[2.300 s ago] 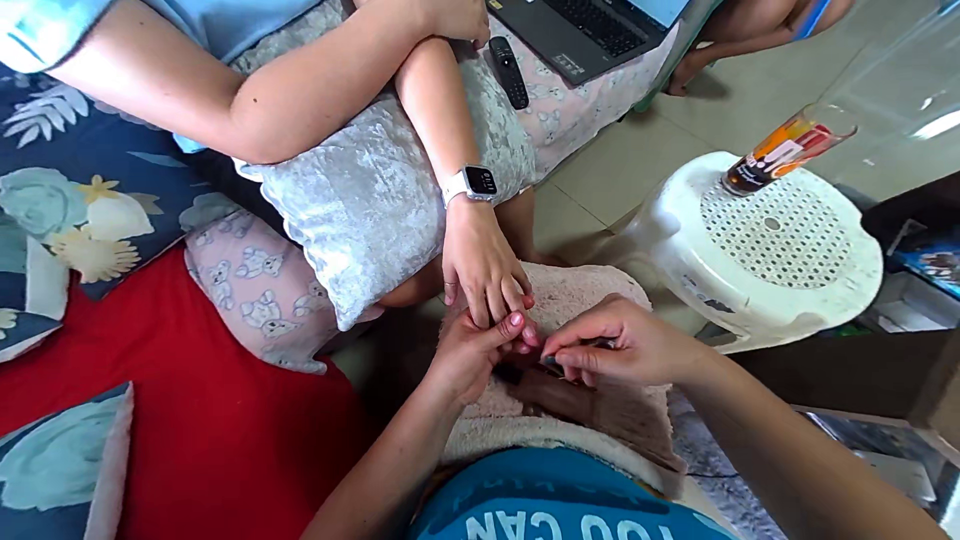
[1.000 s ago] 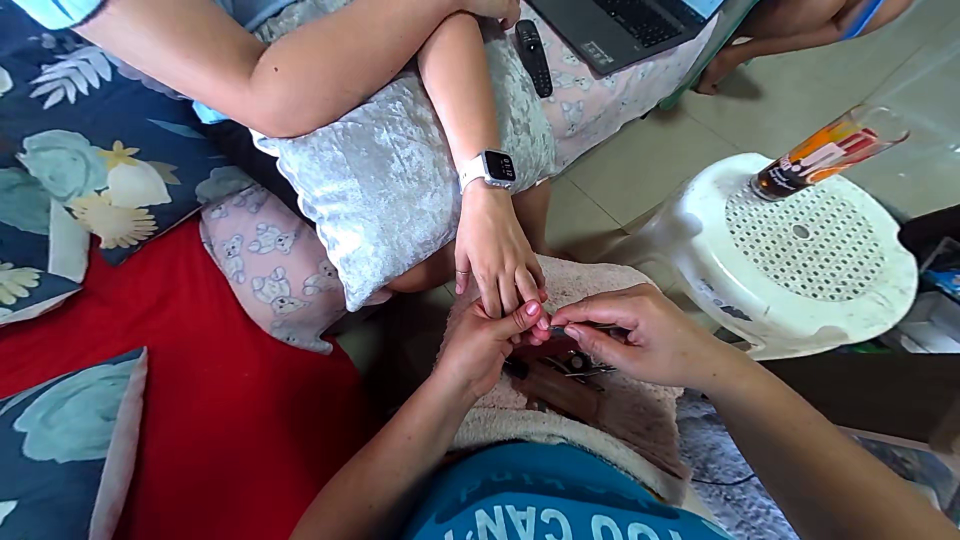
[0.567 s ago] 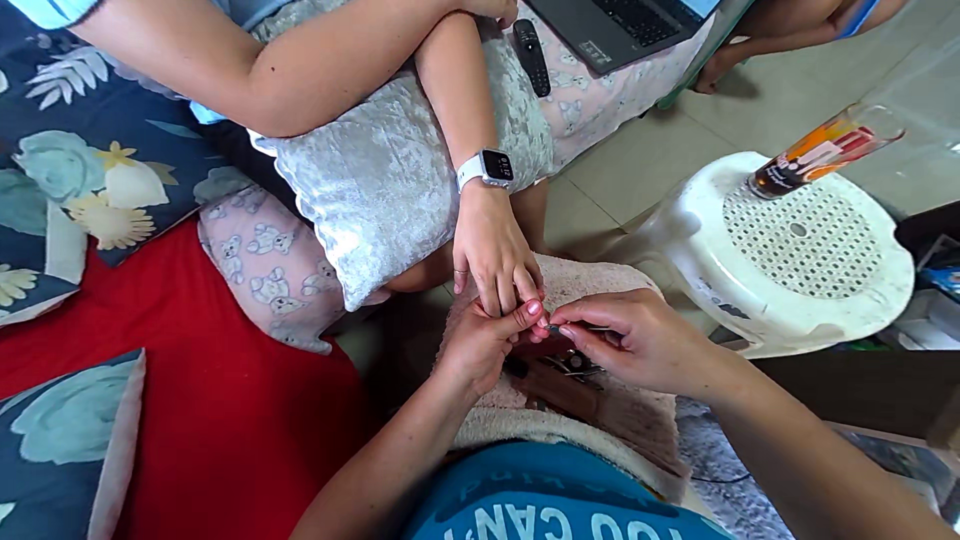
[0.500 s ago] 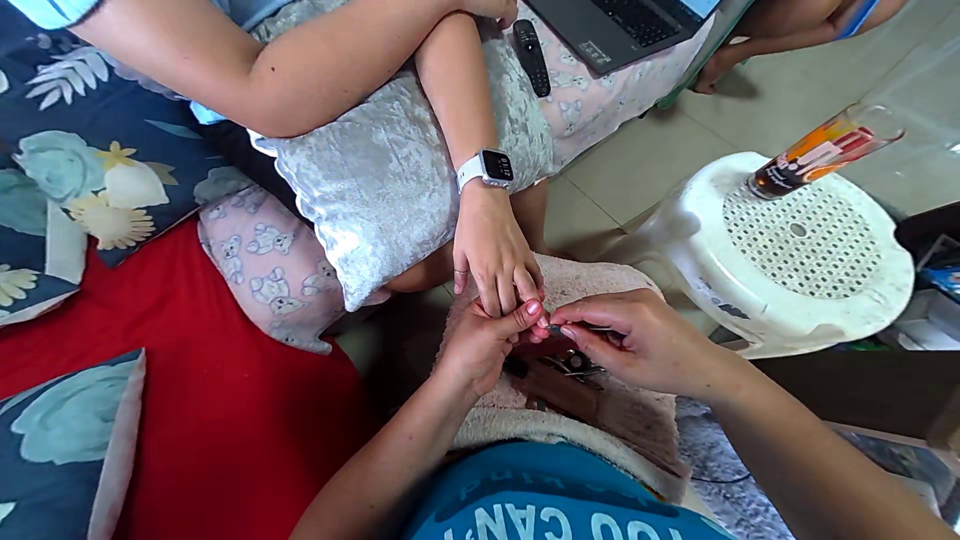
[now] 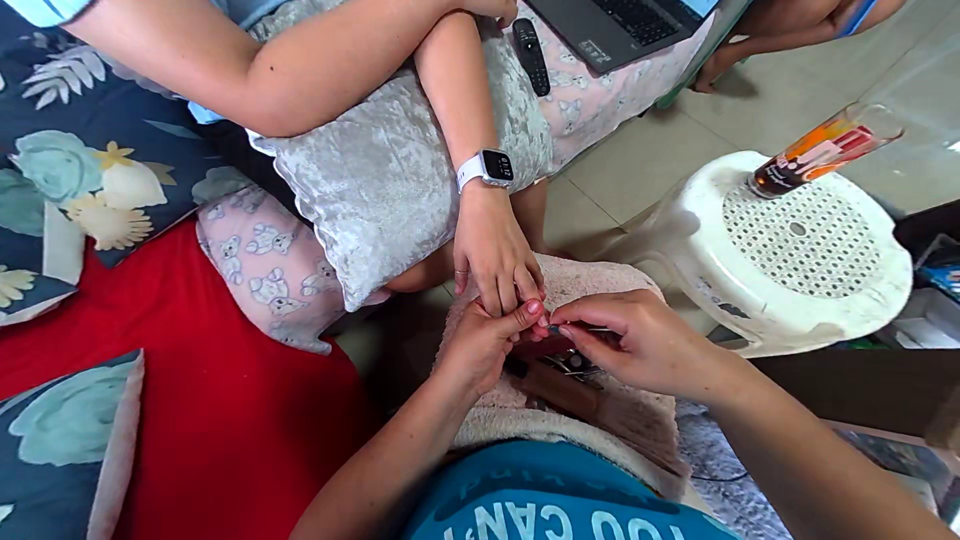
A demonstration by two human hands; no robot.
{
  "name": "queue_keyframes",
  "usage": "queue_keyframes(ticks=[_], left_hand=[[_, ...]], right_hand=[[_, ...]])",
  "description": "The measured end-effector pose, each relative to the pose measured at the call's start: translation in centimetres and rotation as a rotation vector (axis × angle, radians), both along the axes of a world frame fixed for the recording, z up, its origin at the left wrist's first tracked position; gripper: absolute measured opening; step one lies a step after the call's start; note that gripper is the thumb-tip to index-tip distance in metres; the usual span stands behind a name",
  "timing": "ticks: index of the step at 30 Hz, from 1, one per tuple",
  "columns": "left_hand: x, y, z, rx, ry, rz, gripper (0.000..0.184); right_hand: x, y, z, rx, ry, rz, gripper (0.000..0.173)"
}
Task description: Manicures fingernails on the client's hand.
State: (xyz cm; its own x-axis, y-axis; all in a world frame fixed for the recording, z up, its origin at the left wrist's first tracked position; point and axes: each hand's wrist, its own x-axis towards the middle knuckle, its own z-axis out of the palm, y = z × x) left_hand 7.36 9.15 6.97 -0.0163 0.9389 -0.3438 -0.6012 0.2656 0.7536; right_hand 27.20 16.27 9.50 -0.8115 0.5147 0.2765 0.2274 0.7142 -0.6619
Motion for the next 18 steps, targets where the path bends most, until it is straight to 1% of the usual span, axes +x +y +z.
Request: queue_keyframes(ticks=[3, 5, 6, 7, 9, 10, 11, 12, 13, 15, 18], left_hand=[[-0.2, 0.0, -0.2, 0.018, -0.023, -0.034, 0.009], [-0.5, 0.0, -0.4, 0.025, -0.047, -0.067, 0.011], [-0.6, 0.1, -0.5, 0.027, -0.058, -0.078, 0.011], [-0.6, 0.1, -0.6, 0.029, -0.069, -0.086, 0.012], [-0.7, 0.2, -0.7, 0.030, -0.083, -0.096, 0.013], [-0.6, 0.2, -0.7, 0.029, -0.090, -0.098, 0.013], [-0.6, 0.2, -0.7, 0.025, -0.095, -0.093, 0.014], [-0.6, 0.1, -0.6, 0.019, -0.094, -0.083, 0.015], [-0.6, 0.0, -0.5, 0.020, -0.089, -0.072, 0.017], [-0.8, -0.3, -0.8, 0.040, -0.093, -0.058, 0.021], [-1.3, -0.4, -1.1, 0.039, -0.073, -0.086, 0.013]], right_hand=[[0.5, 0.7, 0.4, -0.076, -0.040, 0.016, 0.025], [0.9, 1.6, 1.3, -0.204, -0.033, 0.011, 0.023], [1.0, 1.9, 1.9, -0.284, 0.031, 0.002, 0.021], [0.8, 2.1, 2.4, -0.364, 0.148, -0.003, 0.019], [-0.5, 1.7, 3.0, -0.486, 0.467, 0.020, 0.019], [-1.6, 1.1, 3.0, -0.511, 0.612, 0.026, 0.020], [-2.8, 0.4, 2.7, -0.513, 0.704, 0.032, 0.021], [-3.8, -0.2, 2.2, -0.502, 0.733, 0.043, 0.021], [-4.6, -0.7, 1.4, -0.488, 0.709, 0.062, 0.020], [-5.1, -1.3, -0.1, -0.468, 0.558, 0.135, 0.020], [-3.3, -0.3, -0.6, -0.511, 0.244, 0.307, 0.022]])
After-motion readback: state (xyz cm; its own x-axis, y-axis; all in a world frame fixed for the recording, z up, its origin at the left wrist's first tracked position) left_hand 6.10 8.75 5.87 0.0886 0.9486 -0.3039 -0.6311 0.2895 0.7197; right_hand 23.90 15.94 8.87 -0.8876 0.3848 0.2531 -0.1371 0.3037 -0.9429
